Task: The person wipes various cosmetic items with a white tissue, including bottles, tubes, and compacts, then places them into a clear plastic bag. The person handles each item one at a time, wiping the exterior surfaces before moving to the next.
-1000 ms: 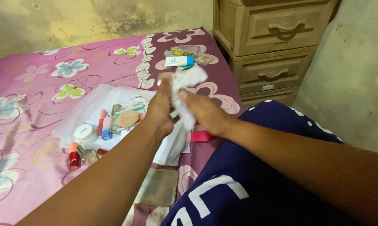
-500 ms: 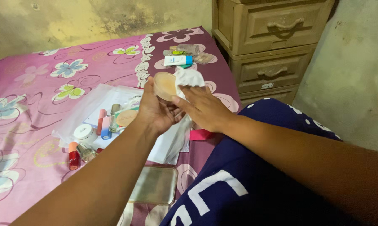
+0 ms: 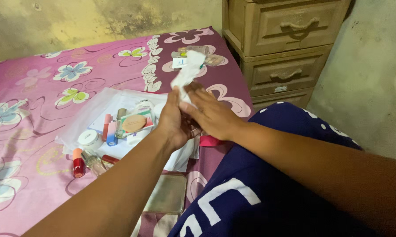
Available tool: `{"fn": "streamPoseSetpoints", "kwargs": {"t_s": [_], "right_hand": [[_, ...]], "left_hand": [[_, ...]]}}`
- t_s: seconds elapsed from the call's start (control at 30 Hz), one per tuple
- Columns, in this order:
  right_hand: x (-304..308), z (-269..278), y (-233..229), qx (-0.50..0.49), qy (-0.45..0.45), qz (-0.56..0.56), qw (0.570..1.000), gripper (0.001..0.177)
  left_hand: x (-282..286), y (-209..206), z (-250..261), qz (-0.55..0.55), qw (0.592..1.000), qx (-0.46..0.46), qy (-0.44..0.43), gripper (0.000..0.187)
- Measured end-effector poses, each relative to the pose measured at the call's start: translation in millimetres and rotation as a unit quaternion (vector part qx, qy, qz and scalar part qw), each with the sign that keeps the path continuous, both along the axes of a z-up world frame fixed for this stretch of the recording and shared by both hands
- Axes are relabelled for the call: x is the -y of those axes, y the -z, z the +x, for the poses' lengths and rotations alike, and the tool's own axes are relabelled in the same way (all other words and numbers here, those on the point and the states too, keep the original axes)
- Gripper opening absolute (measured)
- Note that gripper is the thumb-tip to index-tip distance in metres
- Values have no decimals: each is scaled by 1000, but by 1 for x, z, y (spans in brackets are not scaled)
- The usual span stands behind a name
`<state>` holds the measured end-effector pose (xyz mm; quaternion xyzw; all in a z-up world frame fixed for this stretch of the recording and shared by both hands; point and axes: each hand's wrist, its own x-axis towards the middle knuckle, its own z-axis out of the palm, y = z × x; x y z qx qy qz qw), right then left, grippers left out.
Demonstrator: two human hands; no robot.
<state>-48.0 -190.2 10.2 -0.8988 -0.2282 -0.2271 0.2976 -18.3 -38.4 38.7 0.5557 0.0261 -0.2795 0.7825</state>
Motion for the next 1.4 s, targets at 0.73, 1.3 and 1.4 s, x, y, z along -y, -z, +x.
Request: {"fn": "streamPoseSetpoints", "kwargs": {"t_s": [0.73,1.3,1.4], "right_hand": [[20,10,4,-121,182,135,966,43],[-5,4,2,-141,75,-72,985,26],[2,9,-1,-160,131,19,978,30]], "left_hand": [[-37,29,-25,653,684,320,-61,92],[-25,-4,2,496,744,434,-108,110],[-25,-16,21,479,751,433,-140,88]]}}
